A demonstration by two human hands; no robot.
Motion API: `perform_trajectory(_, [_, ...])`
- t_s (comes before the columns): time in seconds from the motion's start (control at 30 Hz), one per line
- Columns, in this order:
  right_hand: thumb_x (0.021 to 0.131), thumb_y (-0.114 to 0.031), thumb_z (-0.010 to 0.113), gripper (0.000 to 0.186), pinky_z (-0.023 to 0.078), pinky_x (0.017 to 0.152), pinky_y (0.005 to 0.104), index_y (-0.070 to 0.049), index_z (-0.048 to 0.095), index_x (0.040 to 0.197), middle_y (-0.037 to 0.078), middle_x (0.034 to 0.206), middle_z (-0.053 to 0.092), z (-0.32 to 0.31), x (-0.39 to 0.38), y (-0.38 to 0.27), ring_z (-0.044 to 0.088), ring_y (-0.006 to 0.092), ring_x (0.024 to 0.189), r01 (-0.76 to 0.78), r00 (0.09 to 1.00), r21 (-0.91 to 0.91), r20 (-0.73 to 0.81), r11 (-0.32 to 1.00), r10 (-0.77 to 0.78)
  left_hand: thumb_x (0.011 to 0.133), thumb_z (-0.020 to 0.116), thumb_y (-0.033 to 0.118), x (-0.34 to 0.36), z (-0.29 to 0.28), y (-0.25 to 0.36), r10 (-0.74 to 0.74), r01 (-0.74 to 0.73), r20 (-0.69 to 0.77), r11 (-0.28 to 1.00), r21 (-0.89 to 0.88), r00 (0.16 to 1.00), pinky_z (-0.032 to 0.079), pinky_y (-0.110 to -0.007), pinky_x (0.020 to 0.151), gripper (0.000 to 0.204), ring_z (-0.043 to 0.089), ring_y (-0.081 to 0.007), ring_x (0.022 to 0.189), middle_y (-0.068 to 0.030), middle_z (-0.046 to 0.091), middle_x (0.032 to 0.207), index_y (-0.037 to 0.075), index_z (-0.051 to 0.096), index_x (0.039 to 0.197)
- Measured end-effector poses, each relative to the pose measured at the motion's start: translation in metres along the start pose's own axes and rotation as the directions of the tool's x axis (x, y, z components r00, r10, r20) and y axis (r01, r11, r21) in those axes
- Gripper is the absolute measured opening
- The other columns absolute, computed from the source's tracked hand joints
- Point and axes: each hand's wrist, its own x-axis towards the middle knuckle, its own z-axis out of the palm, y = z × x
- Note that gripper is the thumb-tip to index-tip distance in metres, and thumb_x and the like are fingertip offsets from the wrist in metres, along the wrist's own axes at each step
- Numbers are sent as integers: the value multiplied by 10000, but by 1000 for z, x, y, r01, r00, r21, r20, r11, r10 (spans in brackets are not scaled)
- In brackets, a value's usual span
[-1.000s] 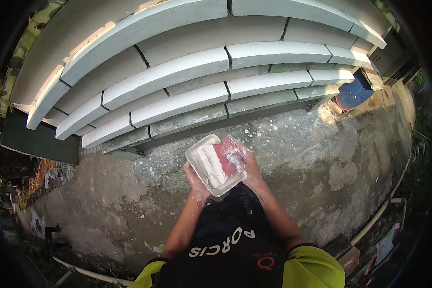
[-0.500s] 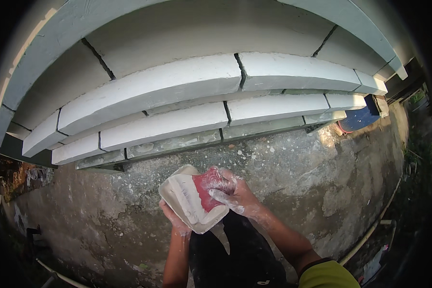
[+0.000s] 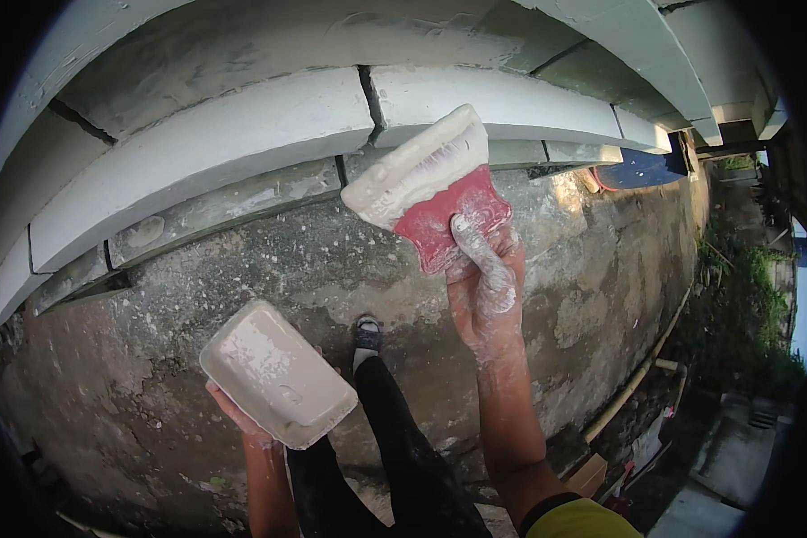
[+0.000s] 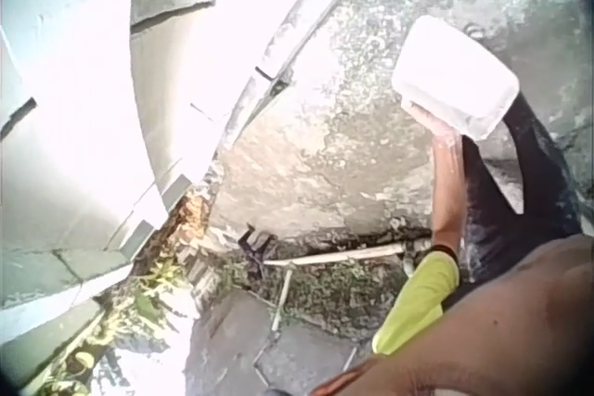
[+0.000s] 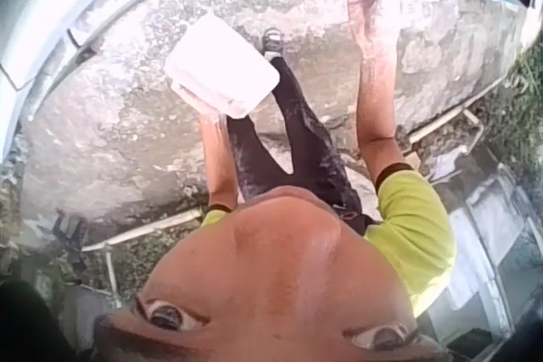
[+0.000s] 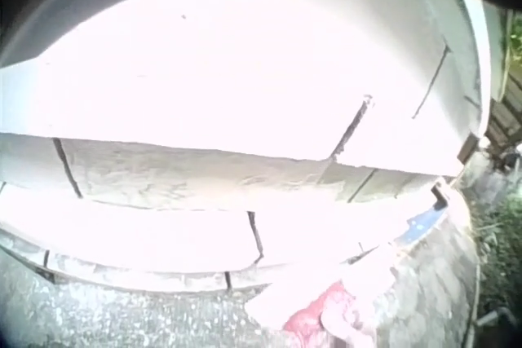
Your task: The person is applying white putty or plaster to cracks in a wall using a scraper.
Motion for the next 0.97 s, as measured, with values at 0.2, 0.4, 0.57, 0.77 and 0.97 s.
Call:
perform_trajectory(0.2, [865,-16,592,353,521,856,307,26,505,1205,112,1127,599,-11,87,-24,615,186,985,522,848,-147,-20,840,-530,820,286,768,-17,-54,-23,-160,162,47,986,-43,986,408,-490,1001,894,473,-325,1216,-137,427,1379,95,332,1406])
perform_trajectory(0.4, [866,-14,573,182,501,717,286,50,575,1037,108,948,639,25,181,-32,612,171,789,709,399,-615,-52,344,-915,824,298,760,-24,-67,-43,-237,236,8,969,72,972,415,-444,999,877,489,-285,1199,-117,480,1336,80,391,1371])
perform_trajectory(0.57, [861,-30,562,193,393,501,261,87,621,1002,81,648,611,118,135,55,457,84,481,674,491,-726,303,135,-817,828,304,744,-29,-67,-43,-321,321,10,947,9,947,423,-437,988,858,507,-283,1177,-113,507,1307,74,411,1354])
perform_trajectory(0.77, [906,-59,581,219,402,526,191,66,613,1084,50,816,642,49,114,38,499,33,626,675,480,-661,53,329,-876,769,287,824,-25,-68,-42,-302,304,-36,945,120,953,460,-567,911,976,527,-396,1137,-210,477,1305,92,306,1414])
perform_trajectory(0.97, [868,-1,542,247,473,692,258,126,605,1070,125,854,682,25,193,-32,607,147,695,595,369,-770,9,229,-929,822,299,747,-29,-31,-38,-370,366,89,929,64,925,399,-479,1010,876,500,-321,1189,-129,482,1343,79,373,1384])
